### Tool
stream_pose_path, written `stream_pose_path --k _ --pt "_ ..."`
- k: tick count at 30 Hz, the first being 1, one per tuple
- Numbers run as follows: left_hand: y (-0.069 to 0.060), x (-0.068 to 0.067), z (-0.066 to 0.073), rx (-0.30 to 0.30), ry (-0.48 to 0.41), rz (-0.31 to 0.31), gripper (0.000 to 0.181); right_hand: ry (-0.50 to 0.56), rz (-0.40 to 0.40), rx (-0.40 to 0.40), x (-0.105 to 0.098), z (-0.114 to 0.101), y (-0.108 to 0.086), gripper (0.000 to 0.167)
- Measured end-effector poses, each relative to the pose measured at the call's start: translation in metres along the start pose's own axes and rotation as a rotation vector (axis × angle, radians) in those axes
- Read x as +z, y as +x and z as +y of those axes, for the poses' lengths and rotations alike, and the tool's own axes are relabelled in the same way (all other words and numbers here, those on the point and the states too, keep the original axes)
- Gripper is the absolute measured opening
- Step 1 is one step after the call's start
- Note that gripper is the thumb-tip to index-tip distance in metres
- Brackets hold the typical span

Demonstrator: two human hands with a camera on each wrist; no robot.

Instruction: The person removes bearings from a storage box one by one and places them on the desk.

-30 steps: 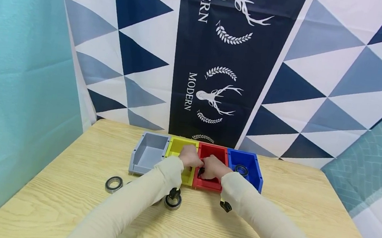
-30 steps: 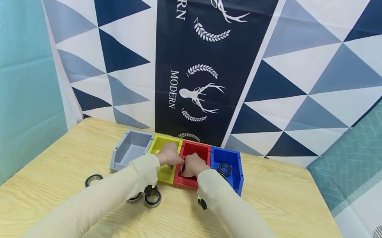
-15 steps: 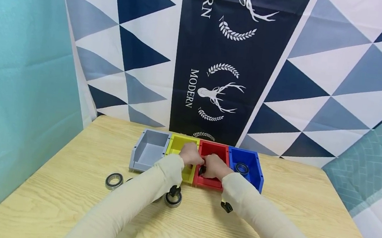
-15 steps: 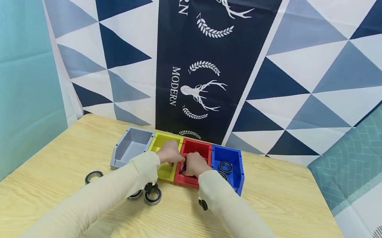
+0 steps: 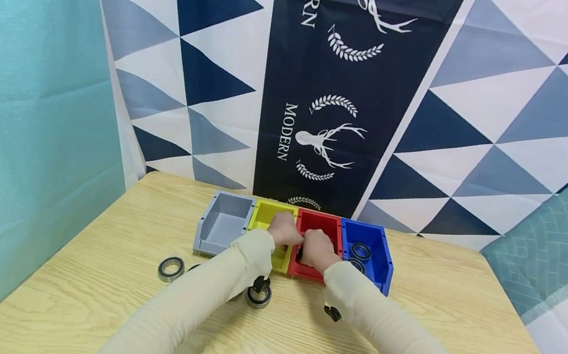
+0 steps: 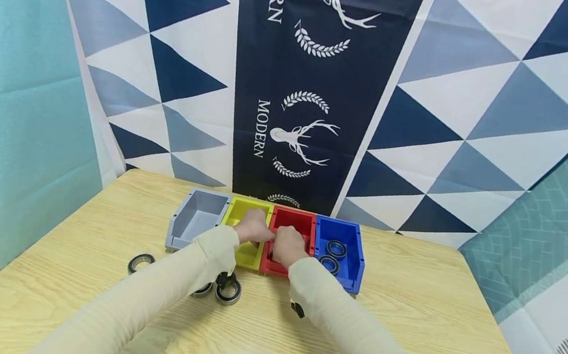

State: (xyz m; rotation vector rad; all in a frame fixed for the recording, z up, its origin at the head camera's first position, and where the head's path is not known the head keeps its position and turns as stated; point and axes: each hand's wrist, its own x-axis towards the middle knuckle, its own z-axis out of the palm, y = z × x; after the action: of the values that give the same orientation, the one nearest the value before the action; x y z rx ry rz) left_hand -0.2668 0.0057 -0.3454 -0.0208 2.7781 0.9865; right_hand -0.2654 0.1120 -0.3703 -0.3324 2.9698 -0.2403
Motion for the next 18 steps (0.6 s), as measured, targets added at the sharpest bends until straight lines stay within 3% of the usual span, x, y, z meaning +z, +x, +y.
stream_pose_path --k 13,18 --pt "0.002 0.001 -0.002 0.008 0.003 -0.005 0.023 0.114 -0.02 -0.023 0.001 0.011 0.004 0.025" --pt "0.001 0.001 -0.002 0.017 -0.018 0.0 0.023 0.049 -0.106 -0.111 -0.012 0.017 0.005 0.029"
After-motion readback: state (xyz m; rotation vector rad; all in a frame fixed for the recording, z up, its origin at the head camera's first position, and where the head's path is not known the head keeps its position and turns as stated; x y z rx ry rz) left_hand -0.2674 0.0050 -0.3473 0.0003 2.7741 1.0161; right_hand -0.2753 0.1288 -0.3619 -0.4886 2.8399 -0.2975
